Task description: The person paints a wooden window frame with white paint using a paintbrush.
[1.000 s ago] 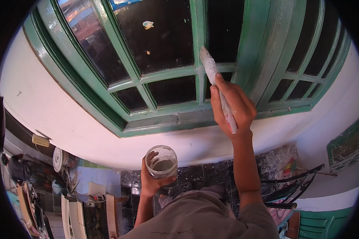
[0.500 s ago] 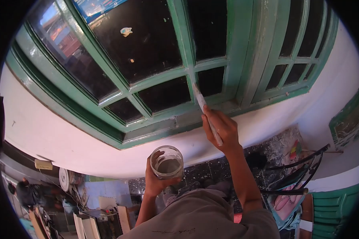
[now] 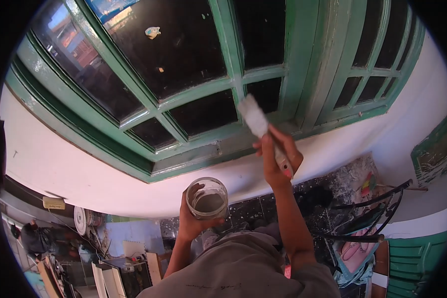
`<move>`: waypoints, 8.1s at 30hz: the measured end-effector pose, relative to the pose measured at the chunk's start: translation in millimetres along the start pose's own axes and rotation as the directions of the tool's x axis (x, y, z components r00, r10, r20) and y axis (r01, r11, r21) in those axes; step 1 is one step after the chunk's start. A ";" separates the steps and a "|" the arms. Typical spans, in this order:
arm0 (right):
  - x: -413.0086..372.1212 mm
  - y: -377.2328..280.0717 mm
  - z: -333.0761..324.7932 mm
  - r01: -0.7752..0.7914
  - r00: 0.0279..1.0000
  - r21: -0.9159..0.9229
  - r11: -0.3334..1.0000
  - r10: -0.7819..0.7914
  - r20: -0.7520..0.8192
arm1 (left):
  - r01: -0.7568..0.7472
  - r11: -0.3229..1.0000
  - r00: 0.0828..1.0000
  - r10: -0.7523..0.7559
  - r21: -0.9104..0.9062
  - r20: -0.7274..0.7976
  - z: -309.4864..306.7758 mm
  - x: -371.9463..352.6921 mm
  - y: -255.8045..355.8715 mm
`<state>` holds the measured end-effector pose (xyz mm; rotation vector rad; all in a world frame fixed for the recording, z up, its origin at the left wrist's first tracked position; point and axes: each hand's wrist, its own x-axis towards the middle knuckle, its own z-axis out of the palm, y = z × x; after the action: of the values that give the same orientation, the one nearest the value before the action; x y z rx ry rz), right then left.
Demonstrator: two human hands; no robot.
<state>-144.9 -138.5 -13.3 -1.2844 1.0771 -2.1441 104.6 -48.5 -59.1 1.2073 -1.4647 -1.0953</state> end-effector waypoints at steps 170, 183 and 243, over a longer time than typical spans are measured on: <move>-34.3 -34.3 127.1 0.228 0.897 -0.882 0.414 -0.442 0.024 | -0.151 0.970 0.870 0.221 -0.189 0.441 -210.0 11.5 -30.6; -73.4 17.3 110.0 0.206 0.929 -0.889 0.408 -0.366 0.047 | -0.138 0.977 0.890 0.195 -0.164 0.413 -212.6 15.1 -32.6; -66.5 -2.9 132.1 0.085 0.930 -0.876 0.474 -0.352 -0.100 | -0.133 0.972 0.922 0.193 -0.192 0.336 -241.4 12.6 -42.3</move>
<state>2.9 -145.0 -11.4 -1.5997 2.4644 -1.9963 347.1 -85.6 -54.0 0.7815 -1.6722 -1.3370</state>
